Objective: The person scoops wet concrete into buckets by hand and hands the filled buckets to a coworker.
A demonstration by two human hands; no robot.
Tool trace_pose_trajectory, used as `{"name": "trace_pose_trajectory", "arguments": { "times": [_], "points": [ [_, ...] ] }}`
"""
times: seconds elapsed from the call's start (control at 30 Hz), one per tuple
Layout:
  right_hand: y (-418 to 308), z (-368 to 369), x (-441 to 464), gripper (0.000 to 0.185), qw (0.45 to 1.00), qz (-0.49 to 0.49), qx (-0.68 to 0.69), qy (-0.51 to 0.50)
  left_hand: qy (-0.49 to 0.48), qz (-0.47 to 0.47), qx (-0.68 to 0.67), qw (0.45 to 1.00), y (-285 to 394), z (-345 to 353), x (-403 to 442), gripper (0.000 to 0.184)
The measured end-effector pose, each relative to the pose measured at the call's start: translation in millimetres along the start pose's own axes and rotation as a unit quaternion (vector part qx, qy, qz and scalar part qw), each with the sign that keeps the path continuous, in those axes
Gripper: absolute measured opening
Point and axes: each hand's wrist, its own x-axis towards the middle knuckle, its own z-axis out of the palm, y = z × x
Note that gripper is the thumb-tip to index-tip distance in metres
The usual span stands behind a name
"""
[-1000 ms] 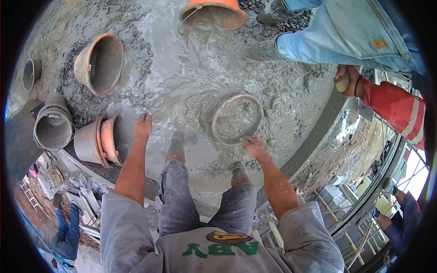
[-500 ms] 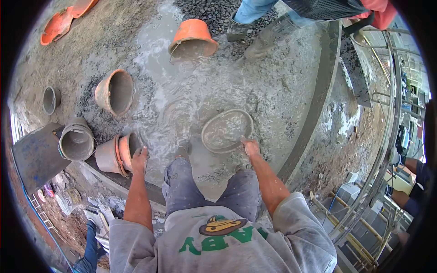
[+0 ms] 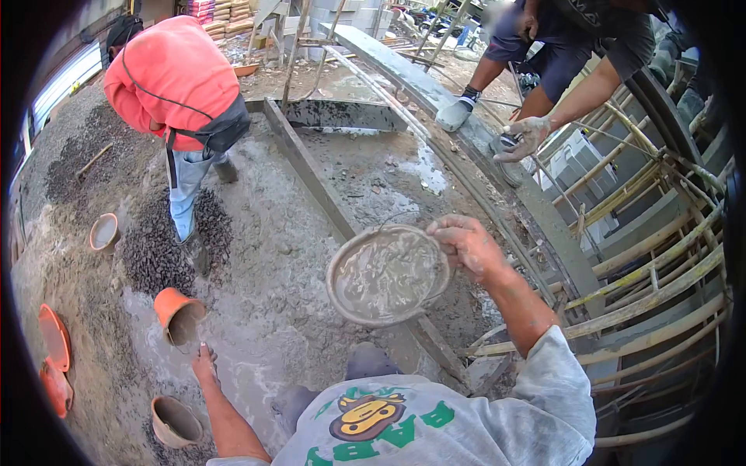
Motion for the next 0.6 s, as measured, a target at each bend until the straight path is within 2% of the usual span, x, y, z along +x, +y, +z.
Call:
{"name": "trace_pose_trajectory", "arguments": {
  "times": [0.1,0.17,0.2,0.27,0.33,0.37,0.4,0.43,0.47,0.5,0.53,0.57,0.6],
  "points": [
    [-73,-59,-11,0.007,0.995,-0.084,-0.006,0.050,0.062,0.032,-0.018,0.997,32,15,-30,0.031],
    [-111,-96,-12,0.009,0.989,-0.116,-0.049,0.081,0.090,0.021,-0.041,0.995,17,0,-37,0.032],
    [-119,-116,-3,0.008,0.979,-0.126,-0.028,0.159,0.102,0.014,-0.051,0.993,1,-11,-38,0.033],
    [-128,-156,19,0.007,0.967,-0.164,-0.054,0.187,0.091,-0.054,0.000,0.994,-52,-58,-40,0.057],
    [-138,-212,53,0.009,0.972,-0.159,-0.033,0.167,0.175,-0.130,-0.054,0.974,-100,-93,-45,0.056],
    [-140,-241,71,0.009,0.964,-0.164,-0.037,0.204,0.241,-0.177,-0.099,0.949,-138,-114,-64,0.056],
    [-144,-257,83,0.011,0.944,-0.187,-0.068,0.262,0.252,-0.177,-0.137,0.942,-165,-133,-82,0.051],
    [-142,-301,113,0.012,0.931,-0.205,-0.115,0.278,0.339,-0.108,-0.191,0.915,-223,-155,-77,0.046],
    [-145,-341,138,0.020,0.923,-0.178,-0.150,0.308,0.347,-0.142,-0.166,0.912,-192,-134,-131,0.041],
    [-161,-409,179,0.032,0.897,-0.113,-0.254,0.345,0.362,-0.110,-0.171,0.910,-199,-128,-154,0.036],
    [-156,-347,156,0.041,0.651,-0.238,-0.463,0.552,0.387,-0.089,-0.203,0.895,-228,-129,-158,0.031],
    [-151,-310,153,0.045,0.573,-0.164,-0.497,0.630,0.431,-0.157,-0.180,0.870,-190,-103,-186,0.026],
    [-131,-280,163,0.044,0.504,-0.251,-0.531,0.633,0.430,-0.159,-0.198,0.867,-215,-102,-189,0.026]
  ]
}}
